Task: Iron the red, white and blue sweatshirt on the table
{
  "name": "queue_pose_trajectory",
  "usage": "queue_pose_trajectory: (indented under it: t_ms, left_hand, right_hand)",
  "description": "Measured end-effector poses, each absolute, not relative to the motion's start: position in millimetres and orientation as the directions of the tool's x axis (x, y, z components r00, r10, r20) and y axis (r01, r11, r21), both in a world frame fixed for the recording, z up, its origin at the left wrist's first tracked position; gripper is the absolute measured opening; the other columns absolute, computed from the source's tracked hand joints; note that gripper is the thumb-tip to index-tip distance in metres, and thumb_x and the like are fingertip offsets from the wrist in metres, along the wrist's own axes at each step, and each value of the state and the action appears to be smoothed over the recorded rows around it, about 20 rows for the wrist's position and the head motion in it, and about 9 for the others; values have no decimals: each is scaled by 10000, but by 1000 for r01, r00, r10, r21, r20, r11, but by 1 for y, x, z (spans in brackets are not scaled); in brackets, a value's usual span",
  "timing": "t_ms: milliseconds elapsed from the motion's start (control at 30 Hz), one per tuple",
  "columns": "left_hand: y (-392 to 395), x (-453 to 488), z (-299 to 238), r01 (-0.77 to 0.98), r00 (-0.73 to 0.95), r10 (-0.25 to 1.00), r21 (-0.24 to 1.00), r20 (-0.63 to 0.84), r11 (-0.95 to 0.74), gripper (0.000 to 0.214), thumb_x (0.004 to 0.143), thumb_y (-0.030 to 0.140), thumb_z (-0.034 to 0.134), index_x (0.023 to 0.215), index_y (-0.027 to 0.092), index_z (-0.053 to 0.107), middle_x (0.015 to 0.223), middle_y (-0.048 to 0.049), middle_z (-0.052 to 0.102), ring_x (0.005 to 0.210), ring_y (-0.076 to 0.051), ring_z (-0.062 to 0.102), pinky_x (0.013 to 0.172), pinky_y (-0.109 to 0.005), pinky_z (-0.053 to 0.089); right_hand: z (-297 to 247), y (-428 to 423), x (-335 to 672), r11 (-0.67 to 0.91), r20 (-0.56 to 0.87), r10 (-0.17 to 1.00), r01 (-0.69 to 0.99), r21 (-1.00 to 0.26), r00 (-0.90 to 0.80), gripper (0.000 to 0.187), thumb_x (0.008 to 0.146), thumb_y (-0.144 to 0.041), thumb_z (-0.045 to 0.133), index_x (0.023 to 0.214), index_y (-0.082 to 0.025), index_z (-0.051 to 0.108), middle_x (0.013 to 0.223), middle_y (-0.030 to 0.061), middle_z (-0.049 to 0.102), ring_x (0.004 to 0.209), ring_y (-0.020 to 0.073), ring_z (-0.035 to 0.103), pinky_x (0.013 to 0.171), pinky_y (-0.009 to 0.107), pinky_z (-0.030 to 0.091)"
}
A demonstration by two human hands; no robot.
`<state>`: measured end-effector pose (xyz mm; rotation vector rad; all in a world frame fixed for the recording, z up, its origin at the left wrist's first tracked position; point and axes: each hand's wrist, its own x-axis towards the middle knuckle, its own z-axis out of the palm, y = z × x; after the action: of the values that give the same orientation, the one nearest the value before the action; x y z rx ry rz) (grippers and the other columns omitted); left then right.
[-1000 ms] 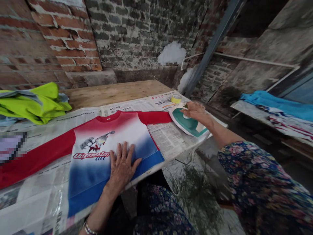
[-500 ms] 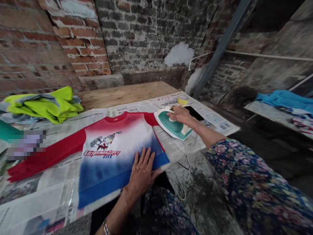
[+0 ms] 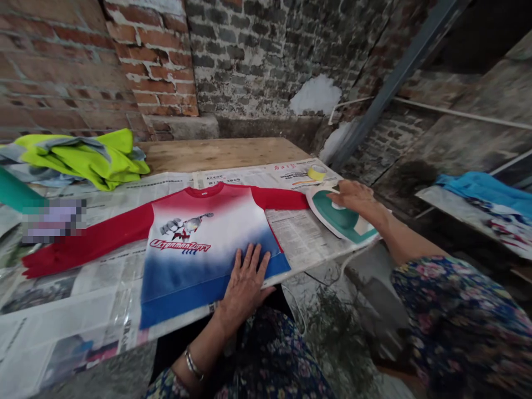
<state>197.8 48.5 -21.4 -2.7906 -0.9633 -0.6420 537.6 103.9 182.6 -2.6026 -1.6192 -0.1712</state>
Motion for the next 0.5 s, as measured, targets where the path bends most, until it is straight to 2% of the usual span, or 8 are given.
queue_pose_trajectory:
  t_ms: [100,200,300,400,500]
  left_hand:
    - [47,198,-23,577,734,537,34,416,-816,847,999,572,726,1682,152,454,1706,-208,510,1624,-339,442,1337,-530,373]
    - [41,198,-30,564,749,525,26,404,-825,799,1021,481,715,1689,144,435,1693,-196,532,1618,-307,456,1345,-489,368]
    - [30,200,-39,587,741,527,-20,415,-809,666,1079,353,607,1688,141,441,1696,-189,526,1620,-288,454,1342,-480,369]
    - [19,204,-46,625,717,541,-60,440,-779,595,1110,273,497,1687,135,450,1714,-175,502,1633,-270,432,1342,-467,357]
    - [14,207,-47,633,712,542,-75,446,-770,573,1124,270,451,1680,134,466,1718,-165,498,1632,-259,436,1336,-445,347]
  right_hand:
    - [191,93,506,-485,84,873,874,35,481,465,1072,-392,618,1428,-109,714,1370,293,728,1293,430,680,998,477,503]
    - [195,90,464,-355,56,934,935,6,354,500,1044,-438,656,1467,-176,699,1375,224,754,1302,402,689,1046,452,519]
    - [189,93,421,-211,-12,977,977,-18,211,478,1023,-481,667,1438,-248,719,1347,158,787,1287,380,708,1048,448,539]
    - [177,101,384,-91,-80,993,995,-32,88,463,1014,-501,668,1406,-262,736,1302,138,810,1260,366,729,1030,427,549]
    - [165,118,363,-25,-87,996,999,-44,21,486,1018,-514,664,1429,-262,728,1304,142,810,1256,361,737,1023,415,555]
